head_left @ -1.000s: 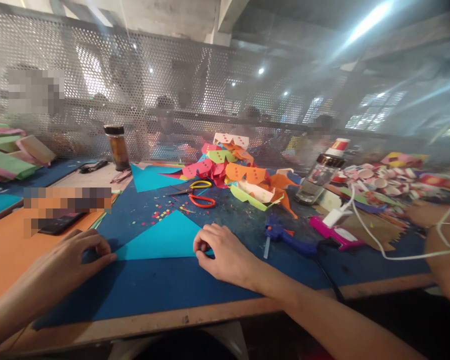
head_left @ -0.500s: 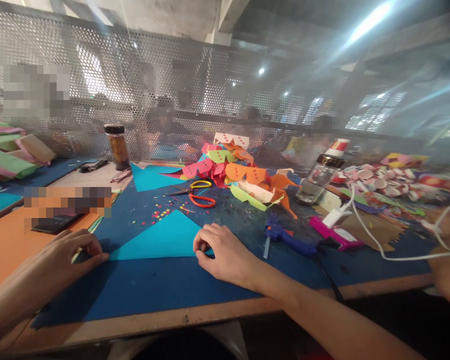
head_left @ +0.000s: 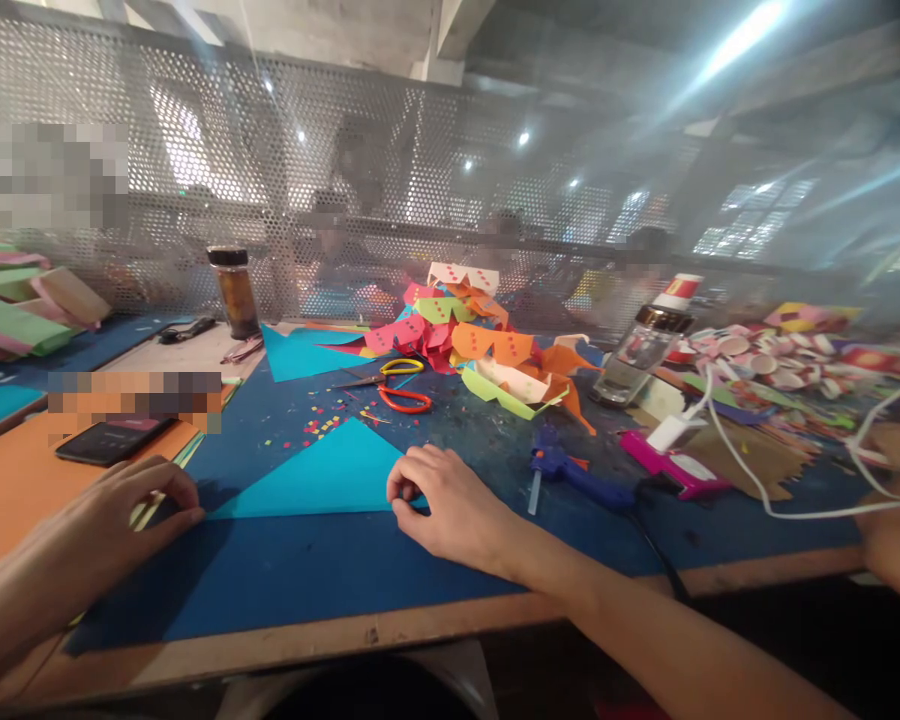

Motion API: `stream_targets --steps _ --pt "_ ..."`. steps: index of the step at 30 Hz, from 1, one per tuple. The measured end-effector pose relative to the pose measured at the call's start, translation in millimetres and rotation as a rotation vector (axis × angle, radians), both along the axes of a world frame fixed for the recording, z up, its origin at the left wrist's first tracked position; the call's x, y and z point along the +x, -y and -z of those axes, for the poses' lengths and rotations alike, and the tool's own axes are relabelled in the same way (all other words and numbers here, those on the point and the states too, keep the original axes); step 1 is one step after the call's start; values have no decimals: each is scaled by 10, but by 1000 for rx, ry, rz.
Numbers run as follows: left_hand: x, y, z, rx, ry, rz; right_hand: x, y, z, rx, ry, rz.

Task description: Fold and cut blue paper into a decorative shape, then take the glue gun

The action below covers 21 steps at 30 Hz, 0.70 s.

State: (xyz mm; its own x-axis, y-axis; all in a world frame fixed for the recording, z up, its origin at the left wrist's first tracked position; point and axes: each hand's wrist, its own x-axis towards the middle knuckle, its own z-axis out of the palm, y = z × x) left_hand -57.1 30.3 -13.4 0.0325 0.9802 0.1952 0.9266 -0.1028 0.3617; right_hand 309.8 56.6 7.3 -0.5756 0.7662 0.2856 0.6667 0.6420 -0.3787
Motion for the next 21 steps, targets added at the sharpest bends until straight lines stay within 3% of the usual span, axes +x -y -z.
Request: stream_targets --steps 2,5,8,11,21 --pt "71 27 -56 25 41 52 1 4 -4 -5 5 -1" --pt "376 63 -160 127 122 52 -2 8 -24 -13 12 -4" --pt "772 37 -210 63 154 243 -7 7 -49 -25 22 -4" --pt "1060 -45 -194 -15 127 305 -8 6 -60 -26 23 1" --pt "1272 -126 -173 15 16 317 -5 24 -52 -8 19 -1"
